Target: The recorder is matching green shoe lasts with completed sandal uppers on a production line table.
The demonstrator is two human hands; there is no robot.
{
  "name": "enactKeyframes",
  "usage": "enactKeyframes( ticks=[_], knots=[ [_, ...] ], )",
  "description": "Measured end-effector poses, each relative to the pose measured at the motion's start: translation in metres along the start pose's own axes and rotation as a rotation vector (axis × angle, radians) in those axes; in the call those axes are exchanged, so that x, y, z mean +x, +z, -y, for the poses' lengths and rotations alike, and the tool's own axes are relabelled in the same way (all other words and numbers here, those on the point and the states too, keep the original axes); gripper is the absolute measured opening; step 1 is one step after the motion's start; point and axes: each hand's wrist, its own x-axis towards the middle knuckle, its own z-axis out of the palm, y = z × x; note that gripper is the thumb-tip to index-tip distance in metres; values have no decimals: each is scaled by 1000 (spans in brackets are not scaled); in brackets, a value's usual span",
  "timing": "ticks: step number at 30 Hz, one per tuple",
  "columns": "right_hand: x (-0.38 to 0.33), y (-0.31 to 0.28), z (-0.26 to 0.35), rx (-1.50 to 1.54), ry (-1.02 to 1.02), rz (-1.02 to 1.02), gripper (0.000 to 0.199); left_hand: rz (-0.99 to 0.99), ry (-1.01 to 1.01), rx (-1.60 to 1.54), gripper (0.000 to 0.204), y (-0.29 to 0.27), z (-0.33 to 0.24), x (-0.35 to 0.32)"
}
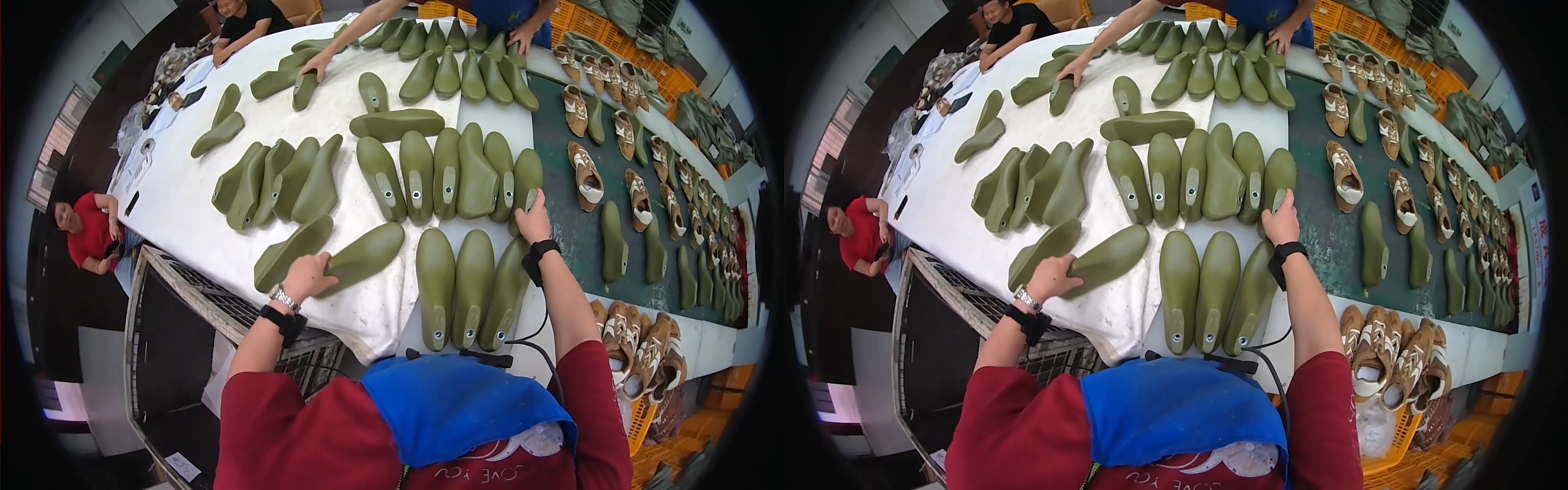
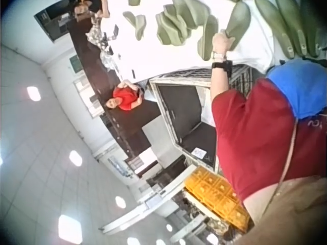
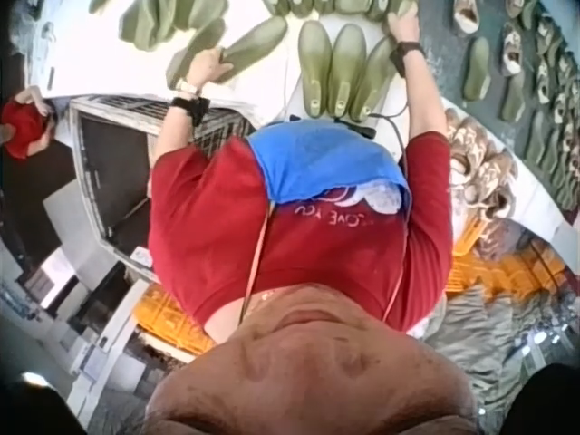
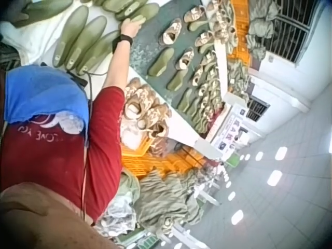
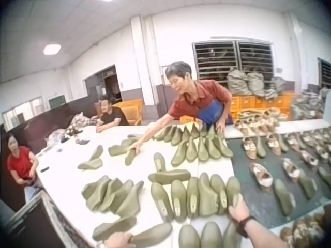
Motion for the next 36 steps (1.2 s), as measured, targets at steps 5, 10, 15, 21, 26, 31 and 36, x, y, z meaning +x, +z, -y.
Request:
enactKeyframes(
  ticks=[5,10,15,21,26,31,36],
  knots=[
    [3,2,-3,9,60,54,73,159,-1,-239,47,29,-73,-31],
    [5,4,-8,22,39,61,73,-165,-65,-556,48,41,-54,-21],
    [4,7,-3,1,36,84,73,-484,-379,19,74,34,68,-9],
    [4,4,-8,-9,47,42,72,-419,-321,90,87,56,-15,-54],
    [5,4,-4,-8,35,68,72,-602,-373,80,75,44,-4,-65],
    [2,7,-4,6,35,69,74,-346,-475,-108,44,19,45,-64],
    [3,8,-6,22,26,43,74,-367,-476,-157,49,38,10,-59]
  ],
)
